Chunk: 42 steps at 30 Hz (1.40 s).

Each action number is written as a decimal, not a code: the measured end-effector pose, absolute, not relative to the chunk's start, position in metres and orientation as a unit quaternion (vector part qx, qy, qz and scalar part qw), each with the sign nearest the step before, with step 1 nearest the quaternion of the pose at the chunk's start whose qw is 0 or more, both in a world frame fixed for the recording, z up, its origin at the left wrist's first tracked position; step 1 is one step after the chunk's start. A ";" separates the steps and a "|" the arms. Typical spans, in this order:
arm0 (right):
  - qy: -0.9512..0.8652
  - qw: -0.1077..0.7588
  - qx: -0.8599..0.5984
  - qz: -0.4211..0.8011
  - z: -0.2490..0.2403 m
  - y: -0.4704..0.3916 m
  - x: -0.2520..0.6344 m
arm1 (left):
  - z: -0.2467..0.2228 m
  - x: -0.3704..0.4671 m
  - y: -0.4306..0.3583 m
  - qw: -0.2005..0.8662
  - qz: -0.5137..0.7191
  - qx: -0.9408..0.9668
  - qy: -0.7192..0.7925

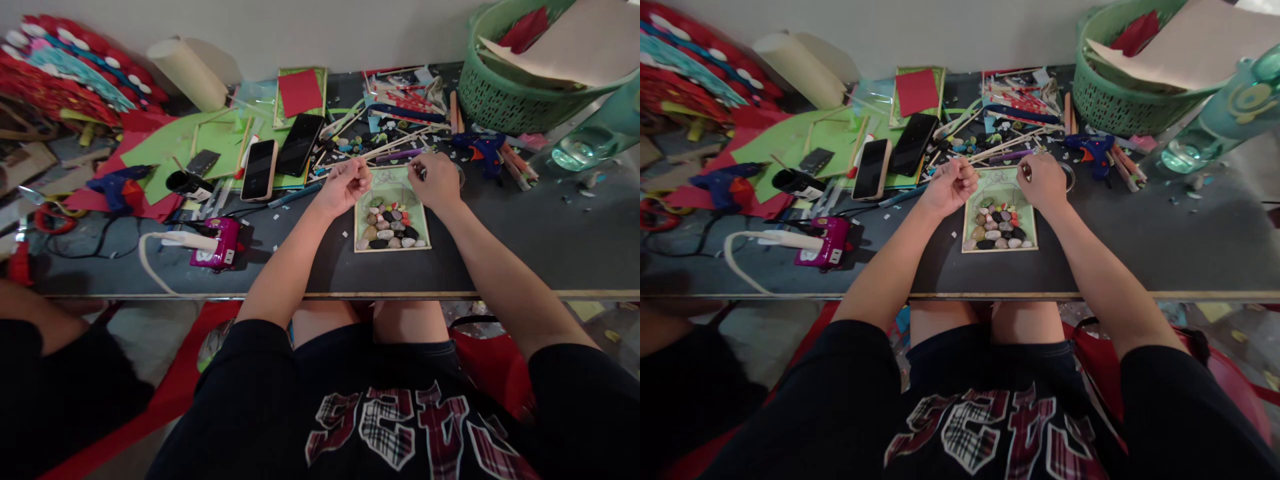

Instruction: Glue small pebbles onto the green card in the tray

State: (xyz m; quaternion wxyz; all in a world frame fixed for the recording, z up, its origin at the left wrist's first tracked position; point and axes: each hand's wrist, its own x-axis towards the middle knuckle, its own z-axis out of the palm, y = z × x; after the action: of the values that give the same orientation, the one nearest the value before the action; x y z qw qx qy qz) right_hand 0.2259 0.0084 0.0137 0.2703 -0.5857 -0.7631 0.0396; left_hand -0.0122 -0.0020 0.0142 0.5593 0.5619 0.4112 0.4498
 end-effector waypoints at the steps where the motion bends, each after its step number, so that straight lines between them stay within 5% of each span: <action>1: -0.762 0.269 -0.587 0.040 0.014 0.008 0.226 | 0.012 -0.012 -0.001 0.553 0.454 0.566 0.410; 16: -0.766 0.261 -0.584 0.061 0.023 0.002 0.219 | -0.013 -0.010 0.001 0.511 0.491 0.601 0.370; 26: -0.752 0.511 -0.373 0.183 0.028 -0.024 0.192 | -0.018 0.006 0.004 0.557 0.556 0.544 0.291; 42: -0.757 0.513 -0.387 0.121 0.027 -0.027 0.188 | -0.011 0.007 0.002 0.452 0.570 0.610 0.314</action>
State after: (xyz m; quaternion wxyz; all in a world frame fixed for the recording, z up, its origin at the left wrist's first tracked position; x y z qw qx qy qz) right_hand 0.1885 -0.0274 0.0272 0.5133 -0.3868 -0.7565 0.1208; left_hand 0.0074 0.0021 -0.0107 0.4518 0.6103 0.3136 0.5701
